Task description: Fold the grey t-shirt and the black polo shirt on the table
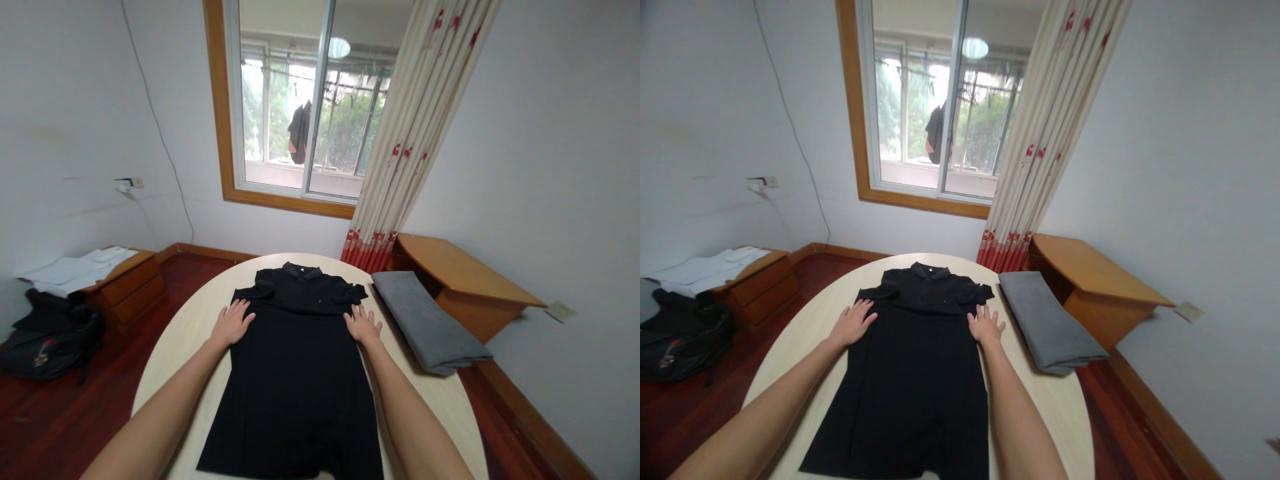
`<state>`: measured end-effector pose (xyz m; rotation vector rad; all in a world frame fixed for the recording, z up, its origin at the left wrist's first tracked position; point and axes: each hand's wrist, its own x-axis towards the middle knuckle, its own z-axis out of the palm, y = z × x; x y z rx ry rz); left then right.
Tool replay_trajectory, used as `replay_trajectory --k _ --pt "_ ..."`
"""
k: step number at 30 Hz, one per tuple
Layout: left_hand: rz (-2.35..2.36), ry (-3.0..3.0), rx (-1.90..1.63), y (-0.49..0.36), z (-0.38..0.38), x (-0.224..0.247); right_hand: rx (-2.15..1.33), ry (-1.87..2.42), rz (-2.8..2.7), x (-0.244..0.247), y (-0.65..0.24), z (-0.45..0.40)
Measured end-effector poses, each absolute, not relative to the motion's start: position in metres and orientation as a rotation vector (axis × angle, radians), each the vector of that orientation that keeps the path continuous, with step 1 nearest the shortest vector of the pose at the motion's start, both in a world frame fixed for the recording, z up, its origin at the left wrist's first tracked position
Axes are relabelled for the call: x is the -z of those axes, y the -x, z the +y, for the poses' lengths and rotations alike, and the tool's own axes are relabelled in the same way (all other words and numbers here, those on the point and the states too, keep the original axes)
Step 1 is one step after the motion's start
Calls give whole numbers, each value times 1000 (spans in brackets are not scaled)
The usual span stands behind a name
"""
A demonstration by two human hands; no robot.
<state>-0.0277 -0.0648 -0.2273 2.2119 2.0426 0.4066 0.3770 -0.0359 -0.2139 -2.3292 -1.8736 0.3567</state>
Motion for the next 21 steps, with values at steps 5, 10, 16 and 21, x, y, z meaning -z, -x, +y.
replay_trajectory --k 5,10,16,21 --pt "1891 -2249 -489 50 -68 223 -382 2248 -1883 212 -388 -44" --pt "1696 -2212 -733 55 -107 223 -517 2021 -1882 214 -393 -100" --pt "1486 -2187 -809 43 -175 220 -670 1717 -1917 219 -391 -190" --pt "1294 -2353 -576 34 -224 209 -748 1582 -1860 216 -386 -236"
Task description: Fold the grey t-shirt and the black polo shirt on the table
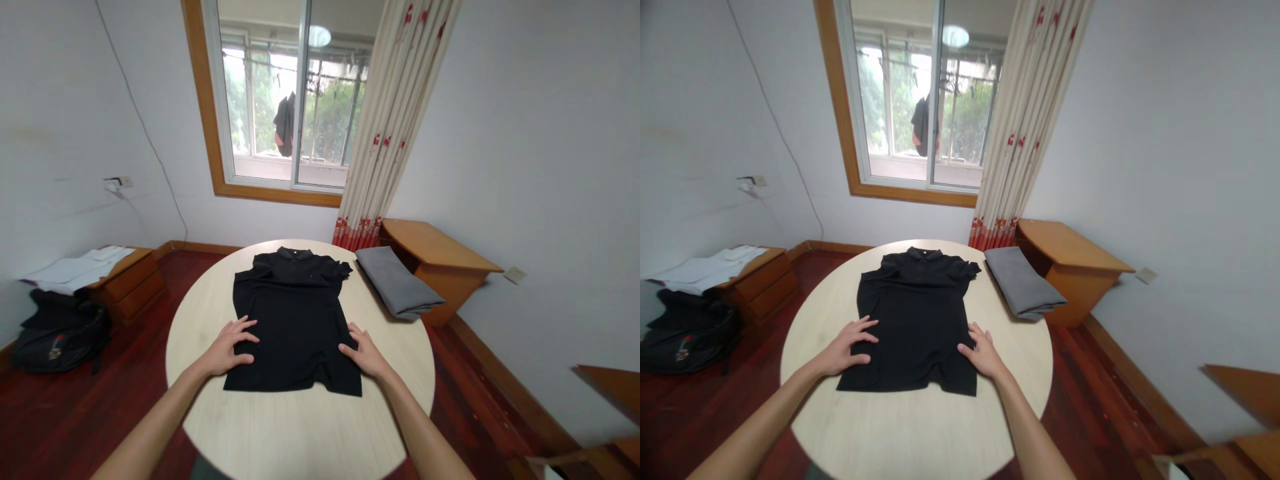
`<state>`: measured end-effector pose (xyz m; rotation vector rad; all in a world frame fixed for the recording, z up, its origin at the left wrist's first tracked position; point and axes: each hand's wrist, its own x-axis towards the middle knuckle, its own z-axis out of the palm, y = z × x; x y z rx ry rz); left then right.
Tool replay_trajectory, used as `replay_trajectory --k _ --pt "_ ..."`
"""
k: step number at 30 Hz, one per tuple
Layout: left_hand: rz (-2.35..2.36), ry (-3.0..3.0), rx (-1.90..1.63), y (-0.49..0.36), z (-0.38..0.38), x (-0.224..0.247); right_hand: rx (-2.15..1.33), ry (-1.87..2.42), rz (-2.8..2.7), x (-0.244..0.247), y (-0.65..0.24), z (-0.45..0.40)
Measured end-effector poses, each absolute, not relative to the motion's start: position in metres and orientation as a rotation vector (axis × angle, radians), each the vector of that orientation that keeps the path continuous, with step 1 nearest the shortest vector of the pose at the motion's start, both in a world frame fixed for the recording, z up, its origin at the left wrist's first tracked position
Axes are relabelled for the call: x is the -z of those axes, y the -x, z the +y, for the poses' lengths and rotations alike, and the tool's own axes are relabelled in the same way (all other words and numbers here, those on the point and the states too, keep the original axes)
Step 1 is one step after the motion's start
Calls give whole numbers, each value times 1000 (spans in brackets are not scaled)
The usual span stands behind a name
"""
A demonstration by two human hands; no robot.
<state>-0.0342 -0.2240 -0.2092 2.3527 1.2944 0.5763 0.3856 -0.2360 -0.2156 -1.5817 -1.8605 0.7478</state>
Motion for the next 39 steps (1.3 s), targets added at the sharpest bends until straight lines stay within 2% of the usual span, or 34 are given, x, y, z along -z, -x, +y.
replay_trajectory --k 6,15,22,31,35,37,39 --pt "1279 -2463 -531 13 -253 203 -865 1369 -1450 206 -393 -246" --pt "1233 -2621 -499 -3 -266 180 -941 1430 -1299 213 -416 -255" --pt "1303 -2210 -833 53 -279 171 -852 1642 -1307 202 -449 -268" --pt "1323 -1778 -438 87 -331 155 -792 2009 -1619 196 -493 -302" --pt "1289 -1721 -355 66 -318 147 -457 2322 -1804 170 -463 -300" --pt "1260 -1865 -389 38 -300 140 -208 2241 -1971 153 -424 -292" --pt "1313 -2070 -442 5 -284 136 -166 1971 -2182 142 -381 -282"
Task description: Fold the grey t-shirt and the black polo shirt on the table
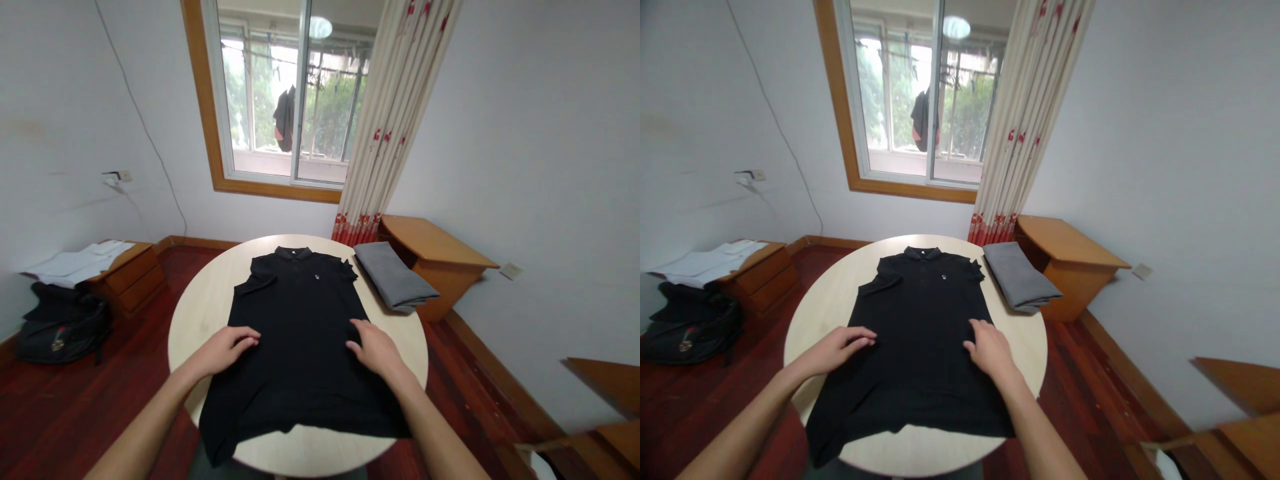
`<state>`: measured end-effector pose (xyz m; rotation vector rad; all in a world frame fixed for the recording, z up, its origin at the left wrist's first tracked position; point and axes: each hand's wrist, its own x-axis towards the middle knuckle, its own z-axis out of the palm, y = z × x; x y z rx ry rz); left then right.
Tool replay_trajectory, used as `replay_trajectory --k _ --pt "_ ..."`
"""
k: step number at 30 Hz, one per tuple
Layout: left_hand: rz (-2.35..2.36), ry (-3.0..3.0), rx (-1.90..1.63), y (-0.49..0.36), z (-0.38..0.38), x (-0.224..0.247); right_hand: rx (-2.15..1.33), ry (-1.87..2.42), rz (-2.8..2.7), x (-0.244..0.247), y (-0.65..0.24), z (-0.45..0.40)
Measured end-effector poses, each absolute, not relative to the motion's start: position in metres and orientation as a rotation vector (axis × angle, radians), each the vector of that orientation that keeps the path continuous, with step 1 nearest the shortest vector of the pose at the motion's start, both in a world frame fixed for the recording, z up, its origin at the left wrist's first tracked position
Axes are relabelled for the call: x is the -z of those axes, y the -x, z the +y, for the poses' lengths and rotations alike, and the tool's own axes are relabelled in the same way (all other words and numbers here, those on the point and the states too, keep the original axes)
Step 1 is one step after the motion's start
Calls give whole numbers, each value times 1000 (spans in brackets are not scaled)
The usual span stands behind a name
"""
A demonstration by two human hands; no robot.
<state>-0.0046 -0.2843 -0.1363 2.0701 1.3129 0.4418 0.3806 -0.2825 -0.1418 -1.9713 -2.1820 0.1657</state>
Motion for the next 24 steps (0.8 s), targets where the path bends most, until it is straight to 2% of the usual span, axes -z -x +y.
replay_trajectory --k 2,5,10,13,18,24 --pt "1323 -2227 -338 -24 -278 138 -262 1805 -2363 137 -346 -275" --pt "1270 -2304 -119 -43 -290 143 -461 1780 -2521 139 -327 -275" --pt "1294 -2206 3 -28 -330 139 -692 1536 -2546 138 -347 -303" --pt "1369 -2153 97 -19 -351 137 -861 1571 -2574 137 -362 -327" --pt "1359 -2187 96 -4 -370 132 -862 1816 -2608 136 -381 -362" --pt "1199 -2162 192 16 -367 108 -819 1819 -2676 124 -398 -370"
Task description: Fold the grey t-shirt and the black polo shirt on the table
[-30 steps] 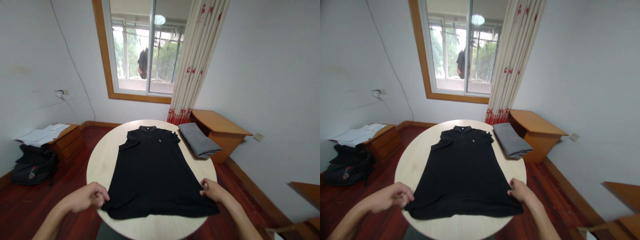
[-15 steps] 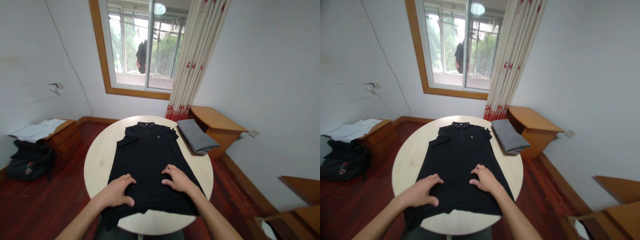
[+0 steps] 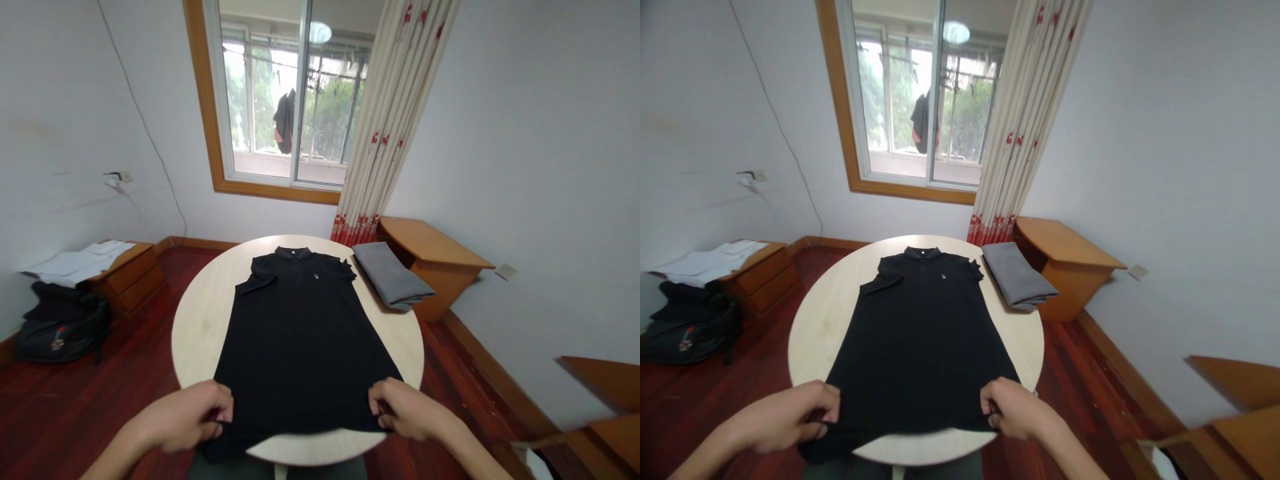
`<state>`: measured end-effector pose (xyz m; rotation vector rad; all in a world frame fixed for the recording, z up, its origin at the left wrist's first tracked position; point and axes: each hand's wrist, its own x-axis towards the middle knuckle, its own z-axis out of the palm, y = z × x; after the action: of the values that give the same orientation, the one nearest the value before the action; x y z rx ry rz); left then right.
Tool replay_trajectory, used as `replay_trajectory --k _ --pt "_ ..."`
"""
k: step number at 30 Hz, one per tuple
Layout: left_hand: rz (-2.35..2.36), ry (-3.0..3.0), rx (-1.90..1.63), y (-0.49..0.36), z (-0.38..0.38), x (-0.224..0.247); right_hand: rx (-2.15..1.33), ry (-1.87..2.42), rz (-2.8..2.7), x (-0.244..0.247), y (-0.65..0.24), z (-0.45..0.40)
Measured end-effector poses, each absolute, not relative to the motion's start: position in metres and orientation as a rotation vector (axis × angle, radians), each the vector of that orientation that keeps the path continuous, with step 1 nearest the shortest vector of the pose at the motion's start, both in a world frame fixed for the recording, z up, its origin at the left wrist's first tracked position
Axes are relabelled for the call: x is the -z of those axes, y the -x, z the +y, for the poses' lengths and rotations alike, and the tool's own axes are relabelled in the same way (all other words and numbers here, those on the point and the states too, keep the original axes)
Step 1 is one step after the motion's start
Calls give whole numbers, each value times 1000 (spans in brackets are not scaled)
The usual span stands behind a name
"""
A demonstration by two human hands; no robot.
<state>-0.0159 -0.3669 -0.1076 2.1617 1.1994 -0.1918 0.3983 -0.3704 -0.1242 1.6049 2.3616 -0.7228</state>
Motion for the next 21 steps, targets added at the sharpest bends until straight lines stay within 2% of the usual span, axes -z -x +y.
replay_trajectory --k 3,7,13,17,21 --pt "1206 -2008 268 29 -361 104 885 -1603 2222 115 -406 -364" --pt "976 -1856 227 29 -343 107 1047 -1577 2168 106 -406 -340" --pt "1094 -2222 -334 -45 -290 136 633 -1654 2760 119 -351 -268" --pt "1280 -2433 -331 -80 -264 179 449 -1731 2895 157 -313 -238" --pt "1481 -2539 -340 -66 -252 211 330 -1985 2811 195 -322 -235"
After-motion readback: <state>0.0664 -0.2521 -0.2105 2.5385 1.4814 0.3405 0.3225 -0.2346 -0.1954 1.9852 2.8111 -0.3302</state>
